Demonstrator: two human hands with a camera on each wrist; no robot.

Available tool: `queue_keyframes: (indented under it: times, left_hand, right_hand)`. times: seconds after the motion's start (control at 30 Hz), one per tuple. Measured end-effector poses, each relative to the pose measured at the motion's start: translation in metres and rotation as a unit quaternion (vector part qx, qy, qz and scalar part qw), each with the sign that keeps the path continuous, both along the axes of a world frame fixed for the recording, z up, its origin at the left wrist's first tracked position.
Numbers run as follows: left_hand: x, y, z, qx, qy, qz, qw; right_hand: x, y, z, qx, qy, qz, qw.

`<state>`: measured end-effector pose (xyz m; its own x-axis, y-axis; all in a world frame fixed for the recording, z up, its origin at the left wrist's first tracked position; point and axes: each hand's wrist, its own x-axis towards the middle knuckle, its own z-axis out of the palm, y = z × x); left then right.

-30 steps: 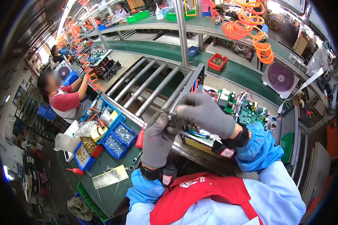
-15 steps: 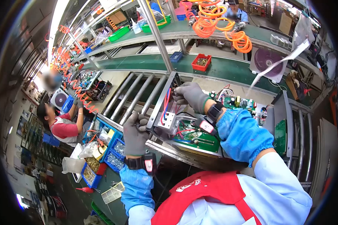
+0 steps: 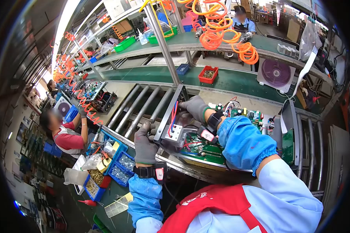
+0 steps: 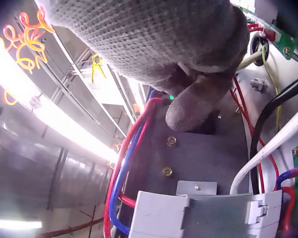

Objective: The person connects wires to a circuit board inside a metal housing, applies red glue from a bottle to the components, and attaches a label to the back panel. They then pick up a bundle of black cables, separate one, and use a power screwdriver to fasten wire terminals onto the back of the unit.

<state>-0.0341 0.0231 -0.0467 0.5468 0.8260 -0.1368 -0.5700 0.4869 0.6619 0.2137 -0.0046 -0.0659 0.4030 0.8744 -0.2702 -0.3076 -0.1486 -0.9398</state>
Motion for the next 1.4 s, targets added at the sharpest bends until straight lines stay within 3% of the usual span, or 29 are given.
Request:
queue_keyframes:
  times: [0.13,0.2,0.23,0.3,0.33,0.37,0.4,0.5,0.53,0.63,0.7,0.73,0.93,0.97,1.03,1.13,1.17,1.23,1.3,1.37,1.4]
  left_hand:
    - [0.003,-0.008,0.007,0.014,0.008,0.003,1.000]
    - [0.002,-0.007,0.004,0.019,0.024,0.018,0.999]
    - [0.004,-0.007,0.005,0.038,0.040,0.015,0.998]
    - [0.005,-0.009,0.008,0.076,0.074,0.010,0.994]
    - [0.006,-0.012,0.016,0.044,0.067,-0.005,0.997]
    - [0.006,-0.011,0.020,0.048,0.078,-0.020,0.996]
    - [0.005,-0.009,0.023,0.050,0.090,-0.035,0.994]
    - [-0.006,0.012,0.029,0.062,0.100,-0.110,0.987]
    - [-0.011,0.020,0.030,0.086,0.088,-0.148,0.981]
    - [-0.009,0.013,0.059,0.123,0.090,-0.223,0.963]
    - [-0.005,0.011,0.071,0.143,0.061,-0.292,0.944]
    - [-0.001,0.007,0.075,0.134,0.046,-0.314,0.939]
    - [0.008,0.013,0.067,0.134,-0.021,-0.402,0.906]
    - [0.009,0.011,0.067,0.112,-0.014,-0.387,0.915]
    - [0.013,0.003,0.072,0.069,0.002,-0.358,0.931]
    - [0.014,0.005,0.069,0.059,0.032,-0.187,0.980]
    - [0.014,0.008,0.067,0.044,0.035,-0.149,0.987]
    - [0.006,0.018,0.053,0.016,0.042,-0.071,0.996]
    - [0.000,0.028,0.035,0.010,0.040,-0.070,0.997]
    - [-0.003,0.033,0.019,0.029,0.058,-0.064,0.996]
    - [-0.004,0.031,0.018,0.044,0.061,-0.067,0.995]
  right_hand:
    - [-0.001,-0.003,0.002,-0.024,-0.009,-0.002,1.000]
    - [0.006,0.007,-0.007,0.028,-0.199,0.042,0.979]
    - [0.016,0.019,-0.027,0.082,-0.322,0.090,0.939]
    - [0.025,0.030,-0.041,0.204,-0.555,0.118,0.798]
    - [0.021,0.029,-0.036,0.233,-0.567,0.117,0.782]
    - [0.020,0.022,-0.032,0.110,-0.322,0.148,0.929]
    - [-0.007,-0.013,0.025,-0.014,-0.050,0.068,0.996]
    - [-0.007,-0.031,0.055,-0.017,-0.221,-0.022,0.975]
    - [-0.010,-0.042,0.074,0.008,-0.334,-0.034,0.942]
    - [-0.028,-0.064,0.112,0.146,-0.273,0.156,0.938]
    - [-0.039,-0.071,0.123,0.225,-0.342,0.211,0.888]
    - [-0.039,-0.062,0.116,0.324,-0.377,0.230,0.837]
    - [-0.037,-0.069,0.129,0.276,-0.436,0.247,0.820]
    - [-0.037,-0.069,0.129,0.262,-0.447,0.239,0.821]
    - [-0.037,-0.063,0.127,0.174,-0.394,0.165,0.887]
    - [-0.004,-0.025,0.085,0.053,-0.256,0.031,0.965]
    - [0.002,-0.021,0.074,0.031,-0.207,0.026,0.977]
    - [0.016,-0.015,0.055,-0.011,-0.109,0.017,0.994]
    - [0.053,0.031,-0.016,0.074,-0.339,0.086,0.934]
    - [0.051,0.034,-0.021,0.075,-0.337,0.092,0.934]
    - [0.028,0.010,0.014,0.035,-0.225,0.064,0.972]
